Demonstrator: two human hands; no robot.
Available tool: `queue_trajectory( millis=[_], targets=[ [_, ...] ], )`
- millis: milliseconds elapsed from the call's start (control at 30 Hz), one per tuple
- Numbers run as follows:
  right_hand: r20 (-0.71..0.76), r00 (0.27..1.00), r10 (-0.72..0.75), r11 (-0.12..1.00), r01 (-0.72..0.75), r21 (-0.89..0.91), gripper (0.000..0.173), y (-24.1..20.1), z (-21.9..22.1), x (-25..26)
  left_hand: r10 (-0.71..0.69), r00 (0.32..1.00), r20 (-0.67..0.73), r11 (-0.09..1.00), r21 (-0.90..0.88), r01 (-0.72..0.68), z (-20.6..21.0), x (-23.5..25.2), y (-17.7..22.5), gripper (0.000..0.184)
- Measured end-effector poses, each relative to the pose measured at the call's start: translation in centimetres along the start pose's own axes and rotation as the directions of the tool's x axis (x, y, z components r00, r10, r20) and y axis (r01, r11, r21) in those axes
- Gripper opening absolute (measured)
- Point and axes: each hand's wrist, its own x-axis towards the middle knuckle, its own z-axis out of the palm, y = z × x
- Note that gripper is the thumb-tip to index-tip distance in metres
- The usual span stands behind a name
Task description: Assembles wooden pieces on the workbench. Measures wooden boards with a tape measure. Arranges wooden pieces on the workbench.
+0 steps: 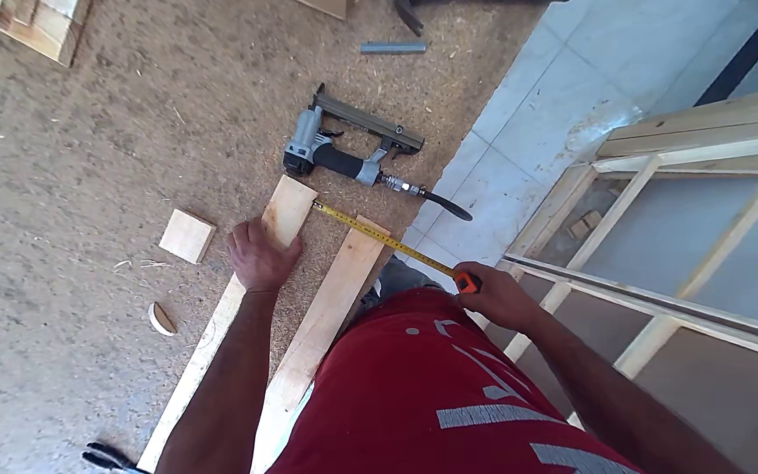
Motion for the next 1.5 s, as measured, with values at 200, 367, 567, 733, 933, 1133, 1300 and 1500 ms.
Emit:
queue_trajectory(
  millis=[200,367,567,733,933,1133,1300,1500],
  targets=[
    [-0.002,1.000,0.008,1.000,-0.008,-0.007,0.046,0.0,0.3,-0.1,0.005,1.000,-0.011,1.000,-0.013,-0.005,0.1,0.0,-0.2,0.091],
    [-0.006,1.000,0.012,1.000,-0.012,-0.005,0.046,-0.1,0.6,-0.2,0.012,1.000,-0.019,1.000,-0.012,-0.012,0.3,0.0,-0.2,0.091],
    [-0.007,1.000,-0.005,1.000,0.005,-0.018,0.045,-0.1,0.7,-0.1,0.015,0.999,-0.030,1.000,-0.013,-0.015,0.3,0.0,-0.2,0.091],
    [-0.014,1.000,0.003,1.000,-0.003,-0.025,0.045,-0.1,0.7,-0.1,0.014,0.999,-0.035,1.000,-0.021,-0.014,0.4,0.0,-0.2,0.090],
    [-0.020,1.000,0.001,0.999,-0.002,-0.040,0.047,-0.2,0.6,0.0,0.016,1.000,-0.020,1.000,-0.020,-0.017,0.1,0.1,-0.1,0.090],
    [-0.020,1.000,-0.002,0.999,0.001,-0.048,0.046,-0.3,0.5,0.0,0.013,1.000,-0.021,1.000,-0.010,-0.013,0.0,0.1,-0.1,0.090],
    [-0.016,1.000,0.024,0.999,-0.024,-0.046,0.053,-0.1,0.6,-0.2,0.001,1.000,0.018,1.000,-0.029,0.000,-0.5,0.1,0.1,0.091],
    [-0.085,0.991,-0.107,0.984,0.117,0.133,0.070,1.4,1.6,-0.2,-0.003,1.000,0.021,0.998,-0.068,0.005,-1.2,0.0,-0.2,0.090]
  ],
)
